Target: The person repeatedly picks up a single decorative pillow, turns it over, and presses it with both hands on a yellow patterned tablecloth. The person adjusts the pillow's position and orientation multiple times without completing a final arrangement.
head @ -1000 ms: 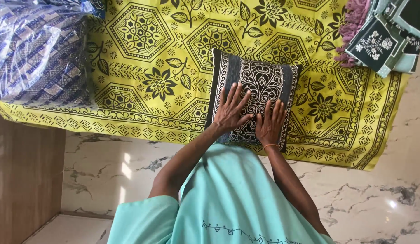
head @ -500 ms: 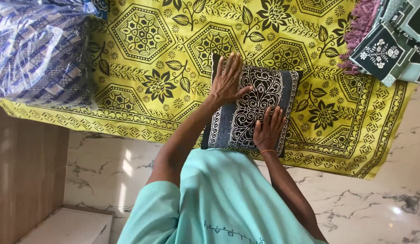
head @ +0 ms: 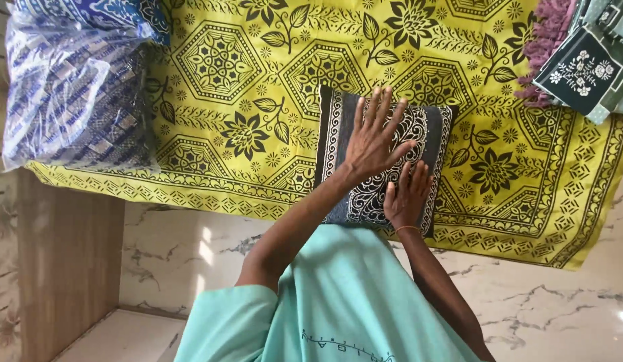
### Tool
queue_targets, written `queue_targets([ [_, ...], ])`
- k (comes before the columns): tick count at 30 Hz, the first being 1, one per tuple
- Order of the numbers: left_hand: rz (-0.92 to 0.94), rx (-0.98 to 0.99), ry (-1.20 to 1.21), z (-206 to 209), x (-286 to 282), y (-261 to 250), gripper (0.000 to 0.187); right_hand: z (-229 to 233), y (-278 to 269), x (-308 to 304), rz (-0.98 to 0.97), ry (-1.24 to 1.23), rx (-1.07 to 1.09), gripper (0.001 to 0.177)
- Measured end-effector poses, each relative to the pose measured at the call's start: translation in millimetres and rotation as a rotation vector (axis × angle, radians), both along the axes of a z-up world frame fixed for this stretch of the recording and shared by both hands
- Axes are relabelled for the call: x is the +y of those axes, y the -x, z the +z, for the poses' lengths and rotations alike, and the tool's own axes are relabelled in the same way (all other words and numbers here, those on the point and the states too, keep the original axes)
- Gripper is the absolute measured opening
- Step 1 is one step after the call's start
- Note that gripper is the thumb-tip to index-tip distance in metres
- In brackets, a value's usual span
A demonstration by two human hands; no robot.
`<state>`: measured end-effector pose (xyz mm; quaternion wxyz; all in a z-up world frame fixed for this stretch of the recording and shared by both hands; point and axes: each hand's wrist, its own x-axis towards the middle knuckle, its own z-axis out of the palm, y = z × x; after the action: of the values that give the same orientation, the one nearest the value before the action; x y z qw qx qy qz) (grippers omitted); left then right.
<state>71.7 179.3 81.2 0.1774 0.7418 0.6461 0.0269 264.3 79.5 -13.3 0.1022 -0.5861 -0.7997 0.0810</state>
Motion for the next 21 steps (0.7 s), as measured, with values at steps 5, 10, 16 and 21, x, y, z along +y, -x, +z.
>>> queue_targets([
  [5, -0.165, -0.177, -0.052, -37.0, -29.1, -17.8, 0.079, 4.7, -4.5, -6.2, -0.007, 0.028, -0.030, 0.063],
  [10, -0.131, -0.079, -0.042, -72.5, -46.6, -19.0, 0.072, 13.1, -9.9, -5.3, -0.005, 0.065, -0.015, 0.064],
  [16, -0.166, -0.142, -0.031, -61.0, -96.3, -7.7, 0.089, 17.2, -12.5, 4.0, -0.003, 0.096, 0.057, 0.067],
  [21, -0.165, -0.128, -0.015, -56.4, -104.7, -3.4, 0.105, 36.2, -7.4, 65.2, 0.018, -0.180, 0.137, 0.073],
])
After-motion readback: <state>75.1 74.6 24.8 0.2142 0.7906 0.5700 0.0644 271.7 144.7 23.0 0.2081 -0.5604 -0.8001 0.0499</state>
